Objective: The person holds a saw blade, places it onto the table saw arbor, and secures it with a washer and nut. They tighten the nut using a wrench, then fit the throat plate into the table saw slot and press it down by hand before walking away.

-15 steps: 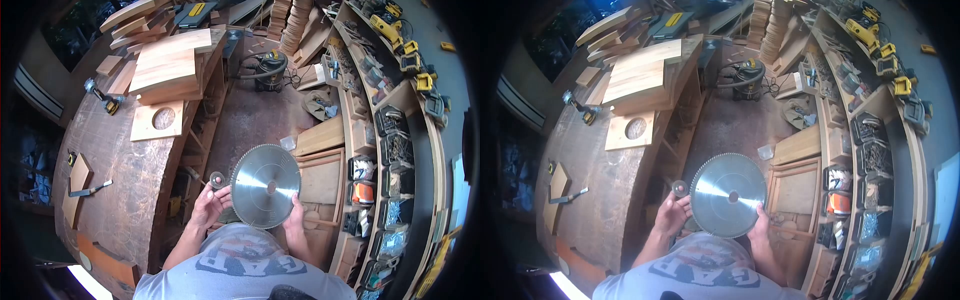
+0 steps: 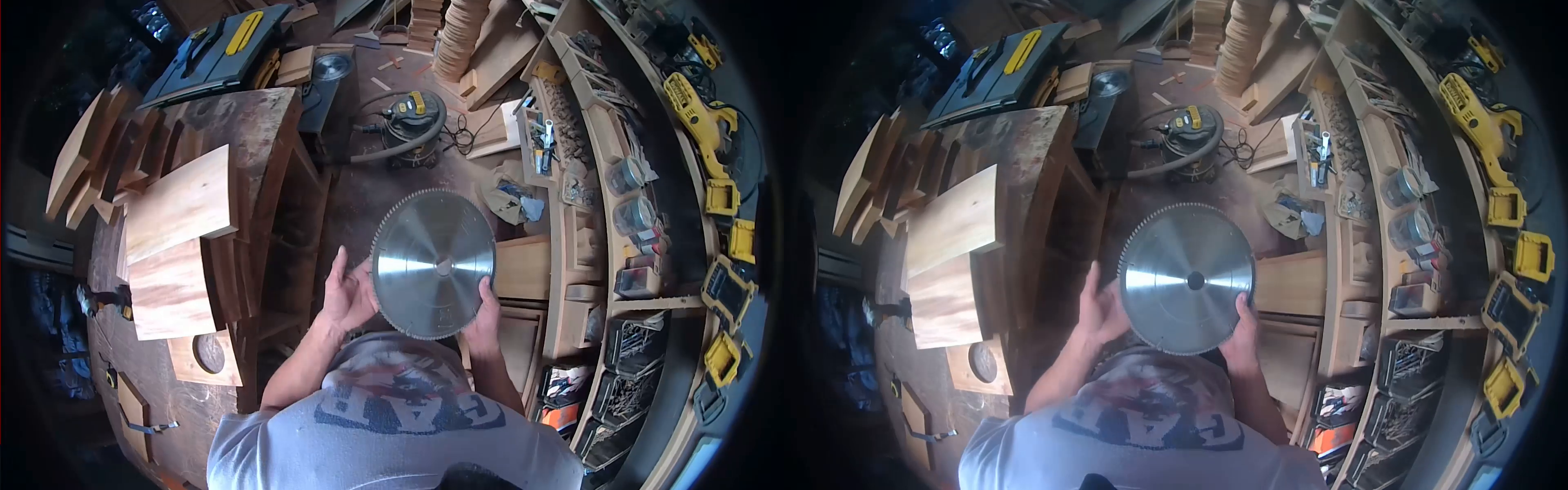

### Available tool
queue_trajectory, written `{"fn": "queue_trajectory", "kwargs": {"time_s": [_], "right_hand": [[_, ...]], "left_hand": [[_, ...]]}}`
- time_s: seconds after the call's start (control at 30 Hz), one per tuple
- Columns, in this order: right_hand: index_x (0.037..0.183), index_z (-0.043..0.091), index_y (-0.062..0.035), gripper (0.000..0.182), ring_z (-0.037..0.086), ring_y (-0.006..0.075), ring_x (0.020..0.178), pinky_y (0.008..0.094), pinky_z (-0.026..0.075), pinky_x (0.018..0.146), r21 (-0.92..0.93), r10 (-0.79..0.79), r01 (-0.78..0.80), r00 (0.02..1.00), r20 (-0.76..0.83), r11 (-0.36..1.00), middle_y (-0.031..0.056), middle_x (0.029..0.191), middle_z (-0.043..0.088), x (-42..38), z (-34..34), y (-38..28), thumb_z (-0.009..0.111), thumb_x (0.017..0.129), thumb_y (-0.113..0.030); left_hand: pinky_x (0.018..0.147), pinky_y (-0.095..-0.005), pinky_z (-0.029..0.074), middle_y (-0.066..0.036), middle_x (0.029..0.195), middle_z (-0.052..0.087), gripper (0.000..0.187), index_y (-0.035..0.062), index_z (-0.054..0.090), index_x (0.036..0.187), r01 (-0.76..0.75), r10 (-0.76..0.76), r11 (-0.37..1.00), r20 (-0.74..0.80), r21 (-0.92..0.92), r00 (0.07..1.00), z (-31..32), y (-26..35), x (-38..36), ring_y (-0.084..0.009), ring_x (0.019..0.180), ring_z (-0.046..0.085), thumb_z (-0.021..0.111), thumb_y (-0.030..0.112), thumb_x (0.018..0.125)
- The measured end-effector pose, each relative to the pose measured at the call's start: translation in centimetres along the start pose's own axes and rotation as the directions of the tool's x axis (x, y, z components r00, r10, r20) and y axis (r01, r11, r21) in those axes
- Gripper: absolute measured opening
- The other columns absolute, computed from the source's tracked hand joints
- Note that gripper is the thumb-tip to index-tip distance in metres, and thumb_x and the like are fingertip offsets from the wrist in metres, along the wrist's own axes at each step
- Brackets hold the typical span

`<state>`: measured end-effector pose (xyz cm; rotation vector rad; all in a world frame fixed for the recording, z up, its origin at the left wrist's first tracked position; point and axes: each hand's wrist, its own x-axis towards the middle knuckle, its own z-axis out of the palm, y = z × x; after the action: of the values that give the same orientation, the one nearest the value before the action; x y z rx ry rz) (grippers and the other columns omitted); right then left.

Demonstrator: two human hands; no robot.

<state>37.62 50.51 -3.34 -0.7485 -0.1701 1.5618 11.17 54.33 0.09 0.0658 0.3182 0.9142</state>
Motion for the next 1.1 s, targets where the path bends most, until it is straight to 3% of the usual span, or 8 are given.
{"fn": "queue_trajectory", "kwargs": {"time_s": [0.27,0.4,0.43,0.6,0.7,1.0,1.03,1.1], "right_hand": [[0.124,0.056,0.0015,0.030,0.066,0.0235,0.103,0.0394,0.054,0.091,-0.202,0.105,-0.093,0.993,0.051,0.975,0.0129,0.113,0.066,25.5,7.7,-10.1,0.058,0.102,-0.018],[0.123,0.058,0.0015,0.032,0.067,0.0221,0.099,0.0373,0.054,0.089,-0.317,0.176,-0.153,0.983,0.046,0.936,0.0121,0.111,0.067,37.5,12.3,-13.1,0.063,0.100,-0.020],[0.123,0.059,0.0015,0.033,0.067,0.0222,0.099,0.0374,0.054,0.089,-0.326,0.188,-0.153,0.979,0.078,0.933,0.0123,0.112,0.067,40.5,13.0,-13.6,0.064,0.099,-0.020],[0.121,0.059,0.0014,0.032,0.067,0.0194,0.095,0.0363,0.055,0.086,-0.383,0.212,-0.144,0.967,0.140,0.912,0.0099,0.109,0.068,55.9,17.8,-15.4,0.066,0.098,-0.020],[0.120,0.060,0.0009,0.030,0.067,0.0183,0.094,0.0349,0.056,0.084,-0.424,0.215,-0.147,0.970,0.117,0.894,0.0085,0.107,0.067,62.8,20.7,-17.3,0.066,0.098,-0.019],[0.120,0.062,0.0000,0.031,0.066,0.0166,0.096,0.0332,0.055,0.085,-0.459,0.434,-0.306,0.878,0.202,0.834,0.0084,0.108,0.068,78.9,28.7,-18.7,0.068,0.097,-0.020],[0.120,0.062,0.0008,0.032,0.066,0.0161,0.098,0.0326,0.055,0.086,-0.506,0.462,-0.309,0.862,0.209,0.805,0.0087,0.110,0.068,80.3,29.8,-18.6,0.068,0.097,-0.021],[0.120,0.061,0.0016,0.033,0.065,0.0158,0.098,0.0325,0.055,0.086,-0.648,0.561,-0.317,0.802,0.206,0.692,0.0086,0.111,0.068,84.1,30.3,-17.6,0.068,0.097,-0.021]], "left_hand": [[0.109,-0.0509,0.045,-0.018,0.146,0.050,0.068,0.0057,0.041,0.149,-0.031,0.047,0.969,0.061,-0.246,0.997,3.7,7.9,23.4,-0.0339,0.130,0.054,0.029,0.054,0.104],[0.102,-0.0407,0.053,-0.013,0.136,0.057,0.046,0.0051,0.045,0.144,-0.236,0.318,0.882,-0.147,0.407,0.937,4.7,12.8,32.9,-0.0244,0.119,0.061,0.050,0.027,0.104],[0.099,-0.0363,0.054,-0.010,0.132,0.058,0.044,0.0051,0.046,0.143,-0.255,0.345,0.854,-0.126,0.454,0.930,4.7,14.3,35.1,-0.0196,0.115,0.061,0.057,0.015,0.101],[0.094,-0.0316,0.056,-0.010,0.131,0.059,0.046,0.0046,0.050,0.140,-0.404,0.526,0.740,-0.088,0.537,0.846,3.1,22.5,47.9,-0.0173,0.113,0.062,0.064,0.014,0.097],[0.095,-0.0324,0.056,-0.011,0.129,0.060,0.045,0.0037,0.050,0.139,-0.379,0.411,0.897,-0.112,0.228,0.905,3.9,26.8,53.8,-0.0192,0.112,0.063,0.063,0.014,0.098],[0.092,-0.0339,0.058,-0.012,0.123,0.062,0.041,0.0038,0.052,0.136,-0.598,0.590,0.800,-0.242,0.048,0.770,5.6,36.1,63.9,-0.0203,0.106,0.065,0.063,0.014,0.098],[0.092,-0.0335,0.058,-0.013,0.123,0.062,0.041,0.0032,0.052,0.135,-0.614,0.686,0.725,-0.250,0.313,0.683,6.0,36.7,64.5,-0.0207,0.105,0.066,0.064,0.016,0.097],[0.089,-0.0357,0.059,-0.014,0.124,0.062,0.046,0.0033,0.050,0.137,-0.673,0.651,0.738,-0.325,0.056,0.686,5.4,37.7,65.9,-0.0229,0.108,0.065,0.063,0.023,0.098]]}}
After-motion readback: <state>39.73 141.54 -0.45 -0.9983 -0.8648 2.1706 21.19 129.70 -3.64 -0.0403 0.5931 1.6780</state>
